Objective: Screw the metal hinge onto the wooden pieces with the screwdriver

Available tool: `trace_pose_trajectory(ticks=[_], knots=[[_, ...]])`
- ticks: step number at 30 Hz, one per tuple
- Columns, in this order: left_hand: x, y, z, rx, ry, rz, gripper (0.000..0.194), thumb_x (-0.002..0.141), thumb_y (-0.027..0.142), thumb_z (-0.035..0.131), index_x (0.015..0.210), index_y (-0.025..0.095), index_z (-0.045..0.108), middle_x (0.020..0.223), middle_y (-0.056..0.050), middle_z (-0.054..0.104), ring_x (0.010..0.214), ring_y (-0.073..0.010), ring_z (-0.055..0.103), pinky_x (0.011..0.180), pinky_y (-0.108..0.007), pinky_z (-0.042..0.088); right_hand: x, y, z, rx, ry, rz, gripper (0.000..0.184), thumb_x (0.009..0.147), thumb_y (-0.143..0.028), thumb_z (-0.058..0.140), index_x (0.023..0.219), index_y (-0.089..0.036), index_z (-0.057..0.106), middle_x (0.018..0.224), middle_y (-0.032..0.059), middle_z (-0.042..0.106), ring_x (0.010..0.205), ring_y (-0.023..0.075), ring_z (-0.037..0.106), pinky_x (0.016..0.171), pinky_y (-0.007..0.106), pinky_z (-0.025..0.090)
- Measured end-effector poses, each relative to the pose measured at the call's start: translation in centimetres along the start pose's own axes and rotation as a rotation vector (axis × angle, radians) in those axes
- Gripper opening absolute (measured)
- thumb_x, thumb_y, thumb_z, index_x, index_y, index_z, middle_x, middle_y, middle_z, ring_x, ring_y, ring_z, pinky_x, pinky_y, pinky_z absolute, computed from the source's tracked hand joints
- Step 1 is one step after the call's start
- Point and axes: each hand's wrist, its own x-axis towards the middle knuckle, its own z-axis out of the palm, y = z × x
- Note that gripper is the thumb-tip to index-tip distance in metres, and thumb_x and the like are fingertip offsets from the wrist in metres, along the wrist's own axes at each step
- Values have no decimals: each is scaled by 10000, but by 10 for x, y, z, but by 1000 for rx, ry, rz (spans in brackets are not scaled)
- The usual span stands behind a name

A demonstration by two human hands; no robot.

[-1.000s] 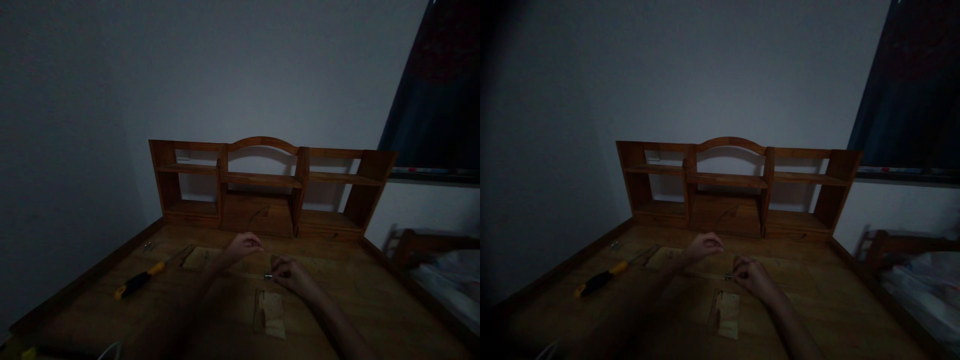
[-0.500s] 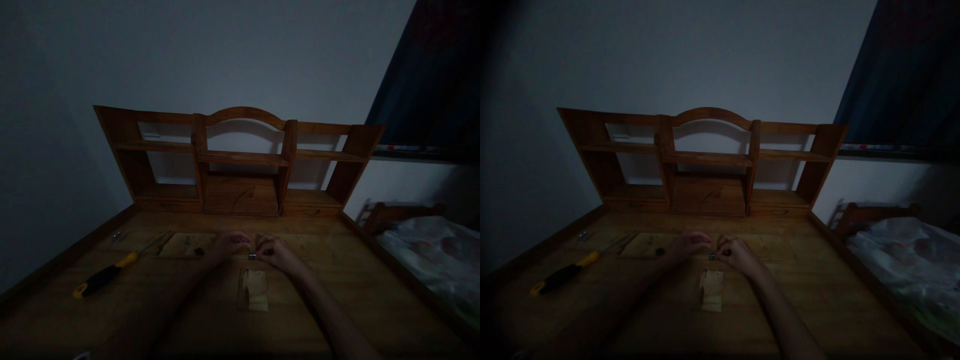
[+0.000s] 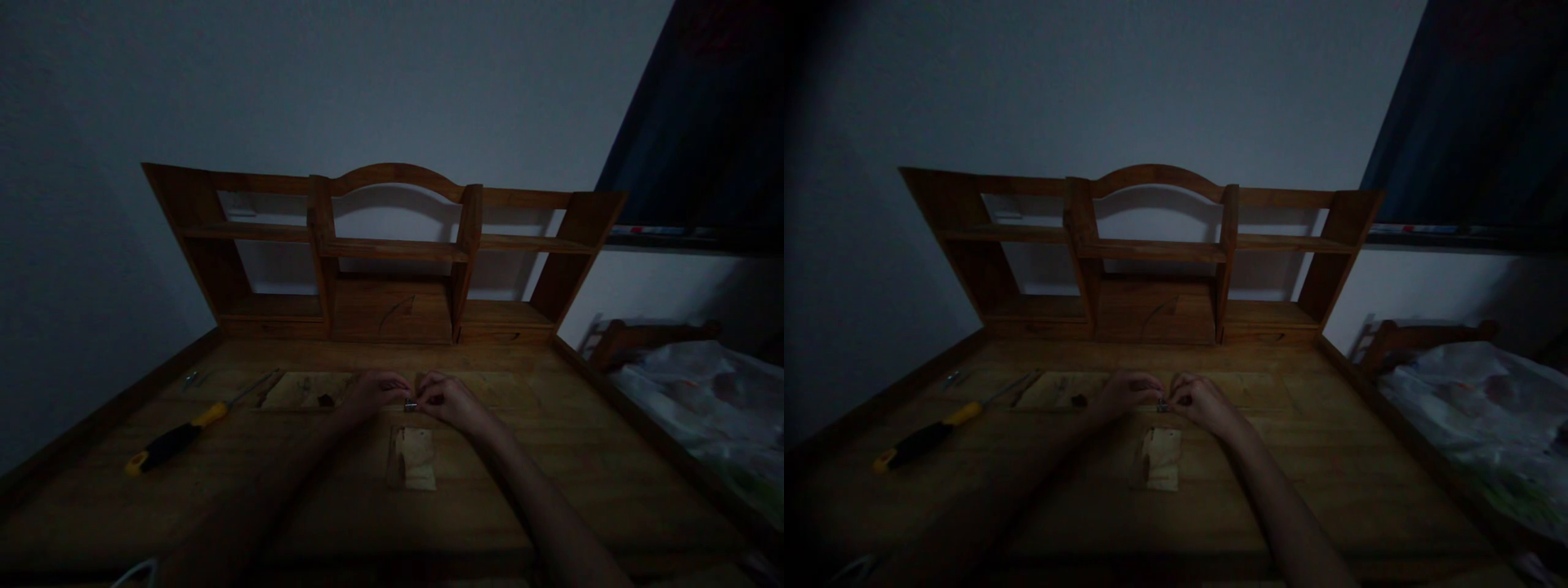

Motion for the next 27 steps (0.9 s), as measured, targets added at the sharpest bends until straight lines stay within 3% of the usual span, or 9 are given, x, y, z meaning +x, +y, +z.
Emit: trace_pose_trajectory(ticks=[6,17,22,27], knots=[[-1,2,0,25,-20,49,152,845,286,712,924,170,768,912,-53,768,853,-183,708,806,-267,530,-1,-2,-2,-4,-9,9,156,898,-346,687,878,-220,776,977,45,662,869,147,645,768,260,487],[3,-12,0,43,-53,96,216,828,356,752,934,168,762,900,-61,752,843,-178,691,792,-265,524,0,-6,-1,-3,27,-3,136,876,-339,708,869,-217,767,938,40,678,841,152,644,747,260,491],[3,-7,0,33,-71,94,218,823,351,755,951,175,759,912,-53,740,857,-173,674,810,-273,517,1,-14,-6,-74,289,64,220,982,-341,543,914,-199,697,945,56,660,886,171,614,792,292,464],[5,-12,1,-129,-71,36,407,758,323,811,1099,124,711,940,-82,726,877,-192,673,847,-311,528,-2,-8,-16,-176,557,147,287,1008,-384,472,858,-191,622,861,61,603,817,187,561,733,305,424]])
